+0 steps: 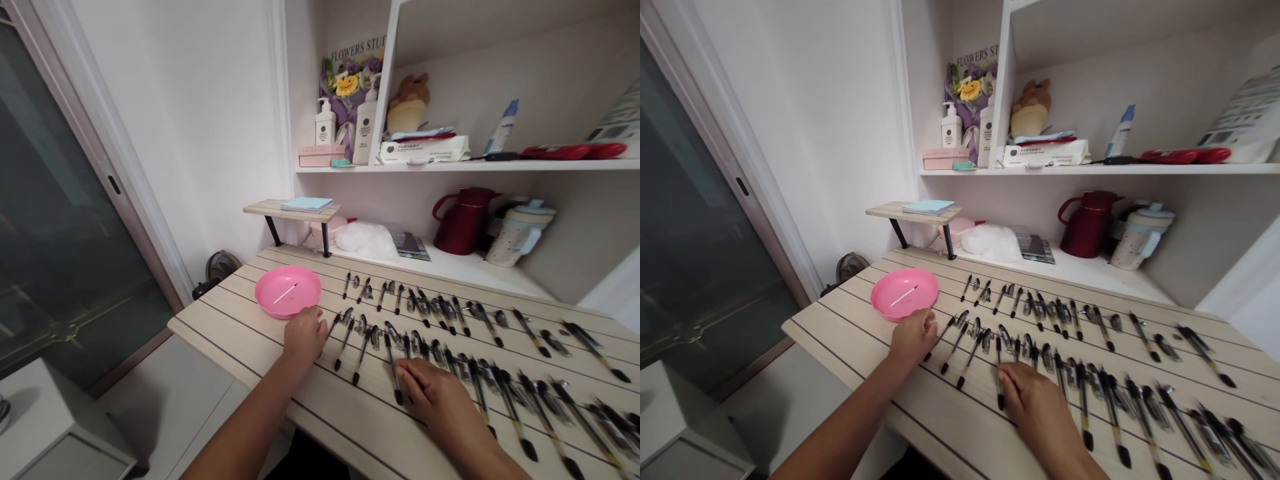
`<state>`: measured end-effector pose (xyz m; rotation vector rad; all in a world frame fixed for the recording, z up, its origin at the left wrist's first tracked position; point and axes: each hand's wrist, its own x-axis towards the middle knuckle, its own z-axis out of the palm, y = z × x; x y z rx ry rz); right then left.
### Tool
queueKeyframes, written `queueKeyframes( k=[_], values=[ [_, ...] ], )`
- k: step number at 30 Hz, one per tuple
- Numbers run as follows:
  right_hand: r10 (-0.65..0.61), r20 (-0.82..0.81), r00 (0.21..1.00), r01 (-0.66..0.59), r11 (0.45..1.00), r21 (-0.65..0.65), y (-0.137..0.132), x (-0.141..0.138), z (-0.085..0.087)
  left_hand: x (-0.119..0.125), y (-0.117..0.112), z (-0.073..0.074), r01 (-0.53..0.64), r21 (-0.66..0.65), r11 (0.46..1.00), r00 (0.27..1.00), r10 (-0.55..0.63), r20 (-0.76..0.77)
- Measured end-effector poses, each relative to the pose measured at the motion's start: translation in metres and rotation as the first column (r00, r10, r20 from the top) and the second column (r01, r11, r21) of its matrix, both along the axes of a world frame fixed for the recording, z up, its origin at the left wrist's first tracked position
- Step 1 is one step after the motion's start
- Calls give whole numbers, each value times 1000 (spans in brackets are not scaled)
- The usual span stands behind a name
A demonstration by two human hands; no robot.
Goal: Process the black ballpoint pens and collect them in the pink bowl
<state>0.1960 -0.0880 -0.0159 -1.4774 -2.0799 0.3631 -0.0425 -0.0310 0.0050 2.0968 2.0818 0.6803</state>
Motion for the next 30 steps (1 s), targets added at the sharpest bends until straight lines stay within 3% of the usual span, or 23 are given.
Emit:
queueKeyframes(
  k=[6,9,14,30],
  values=[
    [18,0,1000,-18,1000,-18,0,0,0,-25,-8,11,-86,114,990,984,103,-148],
    [25,-2,1000,-25,1000,-17,1,1,-2,-38,-7,14,-148,55,987,964,157,-214],
    [19,16,1000,-19,1000,-14,2,-1,-3,-53,-2,12,-154,-41,987,942,134,-308],
    [21,12,1000,-20,999,-33,3,-3,-1,-76,6,20,-247,-31,969,919,224,-325]
  ],
)
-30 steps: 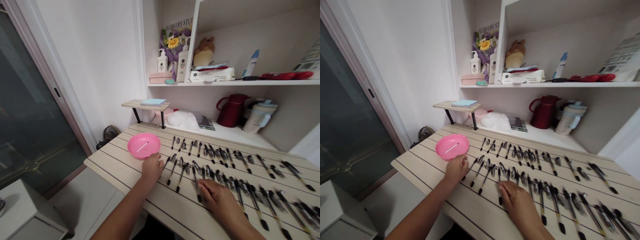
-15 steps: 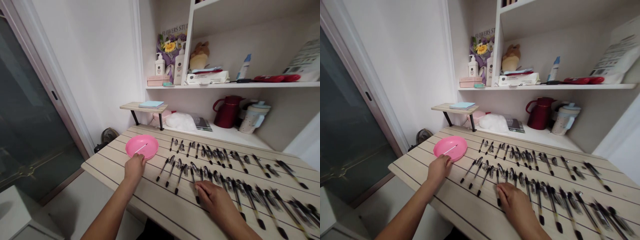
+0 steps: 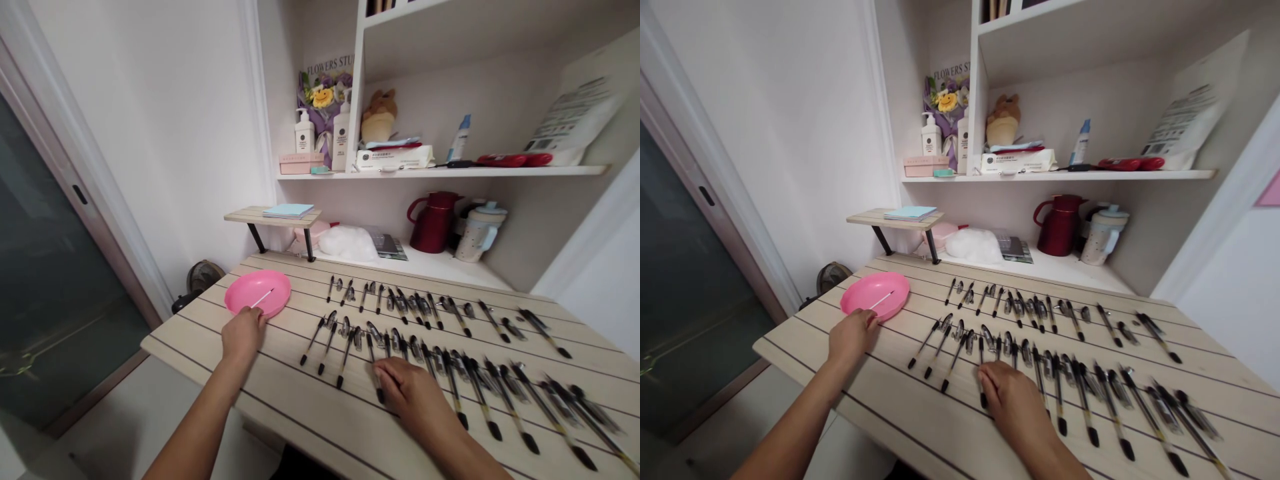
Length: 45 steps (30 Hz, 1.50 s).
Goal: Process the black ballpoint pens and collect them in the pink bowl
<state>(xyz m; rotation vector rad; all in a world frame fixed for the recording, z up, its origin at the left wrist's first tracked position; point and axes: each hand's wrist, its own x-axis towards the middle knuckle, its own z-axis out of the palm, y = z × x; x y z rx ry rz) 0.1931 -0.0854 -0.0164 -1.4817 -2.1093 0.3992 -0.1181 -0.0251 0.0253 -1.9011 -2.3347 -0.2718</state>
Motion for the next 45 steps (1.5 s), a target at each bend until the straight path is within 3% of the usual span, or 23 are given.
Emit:
queueKeyframes(
  k=[6,10,16,21,26,30,34,37,40,42,45],
  values=[
    [6,2,1000,-6,1000,-8,0,0,-1,6,-6,2,20,127,992,1000,-23,22],
    [14,6,1000,-14,1000,6,0,-1,-1,29,-21,-4,215,195,957,965,-238,106],
    [5,75,997,-8,999,42,-6,-5,9,88,-58,-19,537,208,818,736,-575,358],
    [-86,145,986,74,994,84,-12,22,19,119,-73,-24,682,194,705,600,-691,404],
    [-385,201,901,363,922,136,-21,96,21,132,-67,-23,717,178,674,553,-705,443],
    [-661,330,674,669,736,107,-39,171,16,146,-64,-18,742,176,646,508,-715,481],
    [-693,397,602,743,668,39,-61,223,-4,168,-65,-11,785,185,591,425,-731,534],
    [-698,421,580,759,650,32,-70,232,-20,191,-66,-7,821,245,516,308,-761,571],
    [-712,414,568,766,641,52,-72,225,-28,218,-66,-6,847,268,459,189,-731,656],
    [-712,393,582,759,649,52,-73,219,-28,237,-66,-8,856,245,456,131,-649,749],
    [-725,361,587,765,643,46,-74,214,-23,262,-67,-13,865,151,479,82,-432,898]
  ],
)
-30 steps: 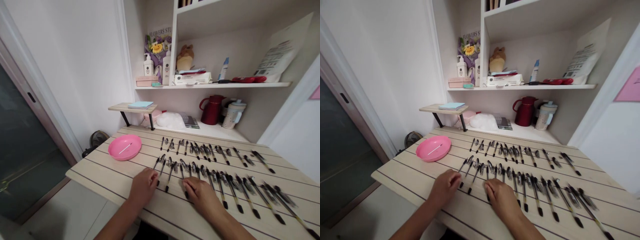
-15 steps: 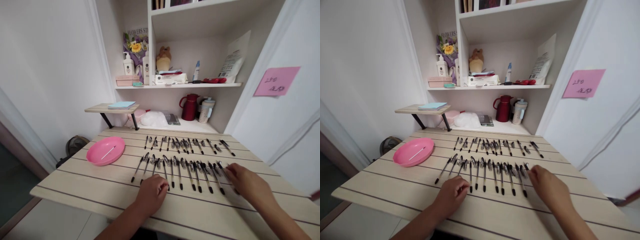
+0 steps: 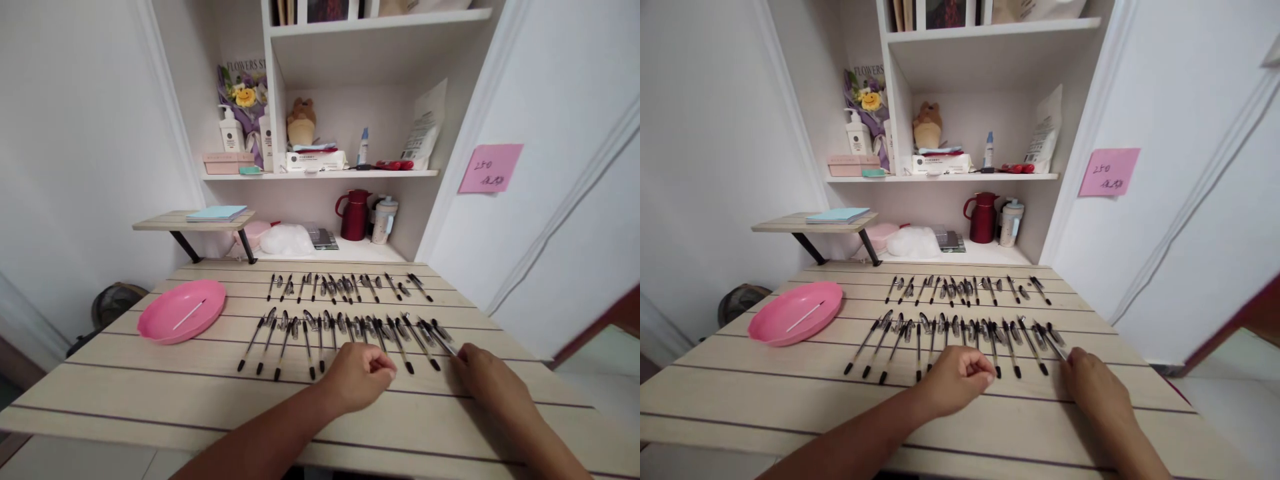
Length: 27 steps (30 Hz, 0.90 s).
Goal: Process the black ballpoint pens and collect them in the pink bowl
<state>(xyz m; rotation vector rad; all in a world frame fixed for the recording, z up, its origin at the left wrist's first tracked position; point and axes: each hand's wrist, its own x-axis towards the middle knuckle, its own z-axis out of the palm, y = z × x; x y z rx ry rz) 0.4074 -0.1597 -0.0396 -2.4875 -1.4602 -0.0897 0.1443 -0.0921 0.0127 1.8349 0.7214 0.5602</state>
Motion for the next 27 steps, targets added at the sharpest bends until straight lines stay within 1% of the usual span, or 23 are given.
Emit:
queueKeyframes(
  k=[2,4,6,7,8,10,12,14,16,17,18,19,20,21,23,25,27],
  values=[
    [1,-28,1000,0,999,44,-2,0,4,15,0,-1,4,-193,981,1000,-2,13],
    [10,-85,996,0,993,116,-4,-3,9,29,0,0,-15,-357,934,999,32,43],
    [73,-210,975,-31,980,196,-5,-12,13,41,0,2,-42,-469,882,988,106,111],
    [132,-291,948,-64,971,233,-5,-20,14,46,1,2,-50,-510,859,976,150,157],
    [212,-373,903,-114,956,269,-5,-29,15,51,1,2,-50,-542,839,961,189,203],
    [355,-473,807,-213,921,326,-5,-52,18,59,3,1,-47,-594,803,927,256,273],
    [429,-474,769,-274,891,362,-4,-72,21,64,5,-3,-29,-636,771,890,309,334],
    [469,-453,758,-330,875,354,-2,-80,27,66,8,-6,-10,-670,742,844,365,392],
    [465,-395,792,-357,878,318,5,-70,37,65,12,-9,2,-705,709,802,420,425],
    [435,-337,835,-342,890,301,10,-60,42,64,14,-10,5,-722,692,795,435,422],
    [374,-236,897,-301,907,293,16,-46,47,63,16,-10,6,-738,675,801,439,408],
    [275,-135,952,-231,935,270,24,-32,51,61,18,-10,6,-751,661,816,431,386],
    [185,-53,981,-168,958,233,32,-17,54,59,19,-10,6,-759,651,835,414,362],
    [133,10,991,-133,975,177,41,-4,55,57,20,-9,5,-763,647,853,396,341],
    [115,67,991,-118,992,49,57,15,53,54,21,-8,5,-761,649,872,369,321],
    [133,59,989,-129,989,-66,70,24,47,52,20,-8,18,-743,669,879,343,331],
    [123,36,992,-117,984,-137,80,27,40,50,19,-8,42,-716,697,887,304,348]
  ],
)
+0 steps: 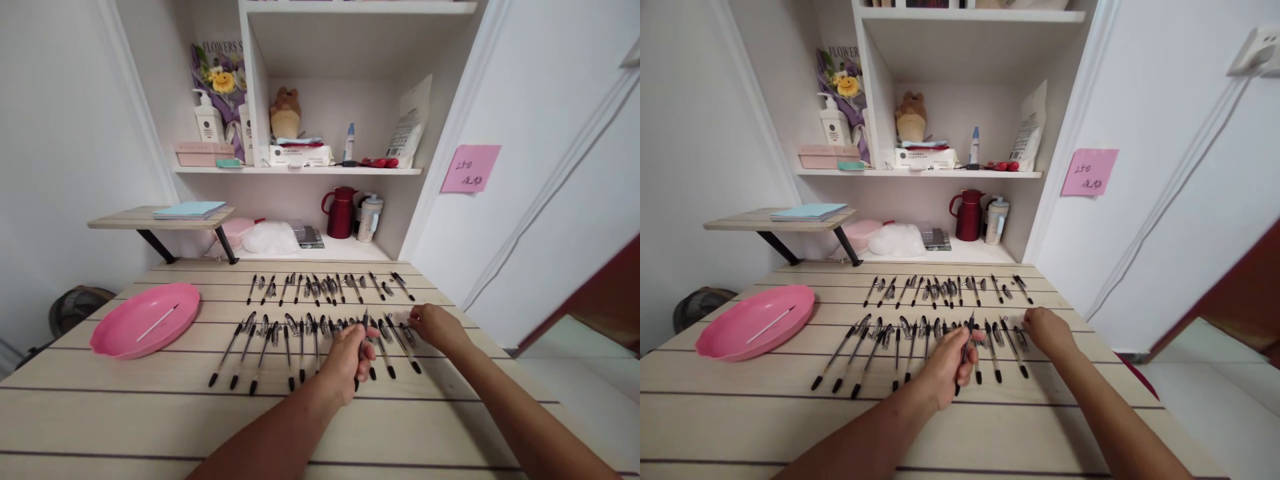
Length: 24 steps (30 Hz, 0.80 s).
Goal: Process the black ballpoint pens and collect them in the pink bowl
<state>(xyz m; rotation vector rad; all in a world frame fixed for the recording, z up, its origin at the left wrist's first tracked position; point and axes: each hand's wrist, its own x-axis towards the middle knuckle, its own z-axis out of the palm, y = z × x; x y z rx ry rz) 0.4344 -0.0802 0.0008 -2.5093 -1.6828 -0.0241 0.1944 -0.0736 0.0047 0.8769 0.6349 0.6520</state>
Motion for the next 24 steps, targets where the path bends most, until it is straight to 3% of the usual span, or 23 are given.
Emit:
queueKeyframes(
  k=[5,10,12,14,16,18,20,24],
  values=[
    [-52,-29,998,51,998,-36,10,2,-9,-3,-3,-1,23,33,999,1000,-23,-5],
    [-44,-105,994,43,999,-18,12,7,-6,-3,-2,-4,35,77,996,999,-35,-7],
    [-14,-255,967,33,997,71,10,4,0,-3,-3,-5,48,99,994,999,-47,-14],
    [79,-563,823,75,967,245,6,-8,8,-3,-4,-5,55,121,991,998,-52,-29],
    [235,-827,510,191,907,376,1,-28,17,-2,-4,-5,54,145,988,998,-48,-41],
    [338,-905,259,251,881,401,-3,-51,25,-2,-5,-6,44,163,986,998,-36,-50],
    [389,-912,131,299,862,410,-7,-71,31,-1,-4,-6,33,179,983,998,-23,-59],
    [437,-899,31,347,839,420,-8,-89,33,-1,-2,-6,22,203,979,998,-9,-64]
  ],
)
